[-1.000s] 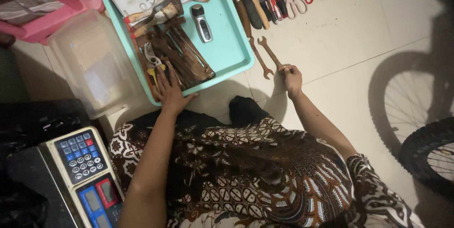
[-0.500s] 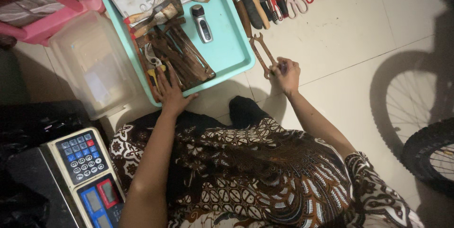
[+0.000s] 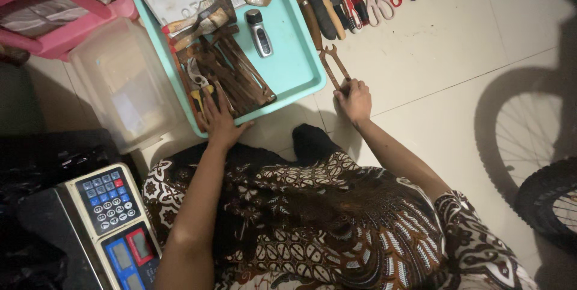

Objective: The person sits on the floor and empties a teal tray of hand tools, placing each item out onto the floor in neat rows. They arrange knives, screwdrivers, scissors, pliers, hammers and wrenches one at a time into ordered groups by type.

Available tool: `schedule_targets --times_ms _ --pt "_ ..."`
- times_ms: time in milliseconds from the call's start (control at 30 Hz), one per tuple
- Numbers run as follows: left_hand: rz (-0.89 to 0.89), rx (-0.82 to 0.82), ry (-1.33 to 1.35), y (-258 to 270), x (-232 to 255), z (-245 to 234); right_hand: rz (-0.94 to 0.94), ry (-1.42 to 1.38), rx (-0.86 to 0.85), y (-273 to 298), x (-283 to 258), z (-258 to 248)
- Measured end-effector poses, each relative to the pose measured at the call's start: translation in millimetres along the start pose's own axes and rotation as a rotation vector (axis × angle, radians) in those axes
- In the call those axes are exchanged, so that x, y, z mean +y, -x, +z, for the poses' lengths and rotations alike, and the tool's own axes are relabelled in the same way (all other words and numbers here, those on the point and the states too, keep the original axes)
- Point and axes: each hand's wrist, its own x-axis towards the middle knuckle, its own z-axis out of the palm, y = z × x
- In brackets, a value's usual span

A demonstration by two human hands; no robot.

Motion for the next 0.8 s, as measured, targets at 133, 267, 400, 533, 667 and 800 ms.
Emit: schedule_targets --times_ms 133,267,400,533,667,800 --pt "-0.029 -0.007 -0.053 -1 0 0 0.018 0.035 -0.024 -8 2 4" --pt "-0.019 0.007 -0.049 1 3 -2 -0.001 0.023 0.013 -8 -3 5" --pt "-0.024 0.004 -0.056 2 4 -3 -0.011 -0.002 0.008 -4 -12 1" --pt "-0.009 -0.004 -0.004 1 3 -3 -0.022 0.018 -0.015 -4 -17 -7" --pt "-0.054 -0.071 -0.042 -2 2 -3 -0.002 -0.037 0.135 -6 -11 -6" --pt "-0.037 -0.058 -0.074 -1 1 -2 0.056 -0.044 0.152 -14 7 -4"
